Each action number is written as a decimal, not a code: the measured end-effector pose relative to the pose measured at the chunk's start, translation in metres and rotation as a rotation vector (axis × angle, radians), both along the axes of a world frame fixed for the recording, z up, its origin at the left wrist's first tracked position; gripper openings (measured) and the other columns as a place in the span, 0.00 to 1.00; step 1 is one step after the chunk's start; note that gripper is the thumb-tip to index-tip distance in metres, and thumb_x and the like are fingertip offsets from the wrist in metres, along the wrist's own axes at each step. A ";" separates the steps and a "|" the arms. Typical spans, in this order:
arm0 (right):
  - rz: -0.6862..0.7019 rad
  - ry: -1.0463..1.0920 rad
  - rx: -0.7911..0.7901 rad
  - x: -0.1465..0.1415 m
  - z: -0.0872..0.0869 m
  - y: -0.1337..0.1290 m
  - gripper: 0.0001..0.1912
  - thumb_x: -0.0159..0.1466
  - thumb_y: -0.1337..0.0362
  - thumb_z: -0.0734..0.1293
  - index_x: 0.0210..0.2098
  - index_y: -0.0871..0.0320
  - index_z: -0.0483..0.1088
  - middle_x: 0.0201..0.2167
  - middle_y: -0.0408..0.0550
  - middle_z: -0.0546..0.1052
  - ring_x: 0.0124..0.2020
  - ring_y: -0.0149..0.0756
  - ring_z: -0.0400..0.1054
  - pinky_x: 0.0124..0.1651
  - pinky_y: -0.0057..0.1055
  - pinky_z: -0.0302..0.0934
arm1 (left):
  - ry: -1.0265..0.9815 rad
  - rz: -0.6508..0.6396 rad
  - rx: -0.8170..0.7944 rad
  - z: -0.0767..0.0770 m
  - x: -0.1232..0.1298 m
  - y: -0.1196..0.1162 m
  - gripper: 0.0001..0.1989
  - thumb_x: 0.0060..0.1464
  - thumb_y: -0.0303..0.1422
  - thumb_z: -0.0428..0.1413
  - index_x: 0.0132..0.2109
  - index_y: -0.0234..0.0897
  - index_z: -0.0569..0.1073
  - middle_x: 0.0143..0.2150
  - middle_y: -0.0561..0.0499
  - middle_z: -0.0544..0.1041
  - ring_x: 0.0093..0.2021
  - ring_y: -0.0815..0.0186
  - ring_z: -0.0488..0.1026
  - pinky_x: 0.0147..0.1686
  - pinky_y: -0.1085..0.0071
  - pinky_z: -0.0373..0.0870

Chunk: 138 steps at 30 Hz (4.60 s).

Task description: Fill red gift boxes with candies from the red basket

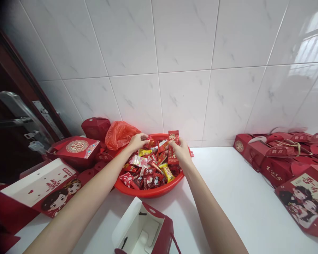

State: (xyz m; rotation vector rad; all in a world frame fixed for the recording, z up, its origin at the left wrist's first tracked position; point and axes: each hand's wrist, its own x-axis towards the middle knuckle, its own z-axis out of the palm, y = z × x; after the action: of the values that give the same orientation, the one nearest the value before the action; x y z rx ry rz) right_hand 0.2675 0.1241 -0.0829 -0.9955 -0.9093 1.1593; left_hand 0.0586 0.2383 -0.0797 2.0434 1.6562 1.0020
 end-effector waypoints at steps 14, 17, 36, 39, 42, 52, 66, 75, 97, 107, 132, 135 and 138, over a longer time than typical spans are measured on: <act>0.003 -0.052 -0.005 -0.001 0.002 -0.004 0.13 0.48 0.61 0.70 0.33 0.55 0.68 0.23 0.42 0.77 0.24 0.38 0.73 0.24 0.31 0.68 | 0.226 -0.192 -0.196 -0.006 0.000 -0.008 0.06 0.40 0.31 0.68 0.31 0.40 0.83 0.32 0.52 0.84 0.38 0.60 0.80 0.42 0.71 0.73; 0.001 -0.049 0.003 -0.002 0.002 -0.005 0.14 0.48 0.60 0.71 0.33 0.55 0.69 0.23 0.42 0.77 0.24 0.38 0.72 0.24 0.32 0.68 | 0.141 -0.165 -0.168 -0.007 0.001 -0.004 0.08 0.39 0.25 0.66 0.31 0.39 0.83 0.34 0.51 0.85 0.40 0.59 0.81 0.45 0.70 0.74; -0.015 -0.031 0.022 0.002 -0.003 0.001 0.10 0.49 0.62 0.72 0.31 0.56 0.72 0.24 0.42 0.78 0.24 0.36 0.73 0.27 0.30 0.68 | -0.491 -0.415 -0.129 0.008 0.012 -0.011 0.18 0.43 0.33 0.66 0.43 0.31 0.82 0.46 0.42 0.84 0.46 0.57 0.81 0.50 0.61 0.75; -0.055 -0.007 0.018 0.003 -0.004 0.002 0.12 0.48 0.60 0.75 0.31 0.56 0.74 0.25 0.44 0.80 0.26 0.37 0.74 0.28 0.31 0.69 | -0.516 -0.536 -0.164 0.008 0.019 -0.015 0.22 0.40 0.38 0.69 0.43 0.32 0.82 0.47 0.42 0.84 0.47 0.57 0.80 0.52 0.60 0.74; -0.041 0.019 0.050 0.004 -0.004 0.002 0.14 0.47 0.60 0.77 0.31 0.57 0.74 0.27 0.46 0.81 0.27 0.39 0.75 0.30 0.32 0.70 | -0.462 -0.599 -0.197 0.007 0.025 -0.020 0.23 0.40 0.40 0.70 0.43 0.32 0.82 0.46 0.43 0.84 0.46 0.57 0.80 0.51 0.62 0.74; -0.051 0.078 0.065 0.006 -0.003 0.002 0.13 0.47 0.60 0.77 0.30 0.56 0.74 0.27 0.46 0.81 0.28 0.40 0.76 0.31 0.34 0.72 | -0.375 -0.706 -0.351 0.006 0.034 -0.030 0.23 0.42 0.37 0.71 0.46 0.32 0.81 0.37 0.45 0.85 0.36 0.62 0.81 0.42 0.65 0.76; -0.136 0.165 0.027 0.004 0.005 0.000 0.06 0.50 0.65 0.72 0.29 0.56 0.73 0.29 0.46 0.82 0.29 0.38 0.76 0.32 0.32 0.72 | -0.002 -0.782 -0.363 0.016 0.034 -0.043 0.21 0.36 0.25 0.67 0.43 0.39 0.85 0.41 0.50 0.84 0.40 0.62 0.78 0.37 0.73 0.72; -0.175 0.166 0.028 0.005 0.003 0.003 0.09 0.50 0.62 0.73 0.19 0.58 0.70 0.18 0.42 0.74 0.15 0.29 0.63 0.19 0.27 0.61 | 0.172 -0.718 -0.266 0.018 0.033 -0.043 0.17 0.39 0.25 0.62 0.40 0.39 0.85 0.31 0.53 0.81 0.31 0.65 0.73 0.30 0.75 0.65; 0.079 0.155 -0.112 0.005 0.002 0.006 0.09 0.55 0.67 0.71 0.26 0.56 0.66 0.14 0.41 0.71 0.13 0.29 0.62 0.16 0.24 0.56 | -0.392 -0.650 -0.256 0.011 0.036 -0.034 0.28 0.43 0.55 0.67 0.35 0.33 0.74 0.31 0.51 0.79 0.31 0.67 0.74 0.36 0.69 0.68; 0.193 0.016 0.042 0.006 0.002 -0.003 0.19 0.43 0.59 0.81 0.27 0.58 0.71 0.15 0.38 0.73 0.15 0.26 0.61 0.18 0.25 0.54 | -0.386 -0.783 -0.252 0.011 0.040 -0.038 0.25 0.49 0.53 0.65 0.38 0.32 0.78 0.36 0.48 0.81 0.37 0.64 0.77 0.42 0.67 0.70; -0.203 -0.033 0.091 0.002 -0.004 0.012 0.22 0.60 0.41 0.69 0.29 0.54 0.67 0.22 0.40 0.74 0.24 0.33 0.67 0.29 0.30 0.63 | -0.364 -0.927 -0.545 0.006 0.060 -0.053 0.20 0.40 0.41 0.73 0.36 0.34 0.76 0.35 0.53 0.78 0.37 0.66 0.76 0.43 0.67 0.71; -0.200 -0.033 0.099 0.001 -0.004 0.012 0.17 0.61 0.46 0.69 0.31 0.52 0.67 0.25 0.40 0.74 0.25 0.33 0.68 0.30 0.30 0.64 | -0.380 -0.937 -0.572 0.008 0.060 -0.054 0.20 0.40 0.40 0.73 0.35 0.35 0.76 0.35 0.53 0.78 0.39 0.66 0.76 0.44 0.66 0.72; -0.182 0.041 0.105 0.001 -0.004 0.012 0.12 0.58 0.52 0.69 0.31 0.52 0.67 0.28 0.40 0.76 0.28 0.34 0.70 0.32 0.30 0.66 | -0.416 -0.927 -0.564 0.007 0.060 -0.054 0.20 0.40 0.39 0.74 0.36 0.35 0.77 0.36 0.52 0.79 0.39 0.65 0.77 0.45 0.66 0.72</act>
State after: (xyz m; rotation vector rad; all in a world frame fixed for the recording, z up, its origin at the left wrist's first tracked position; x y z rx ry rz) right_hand 0.2685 0.1366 -0.0871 -0.9453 -0.8206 0.9661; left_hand 0.1189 0.1839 -0.0722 1.7209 0.5420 0.4839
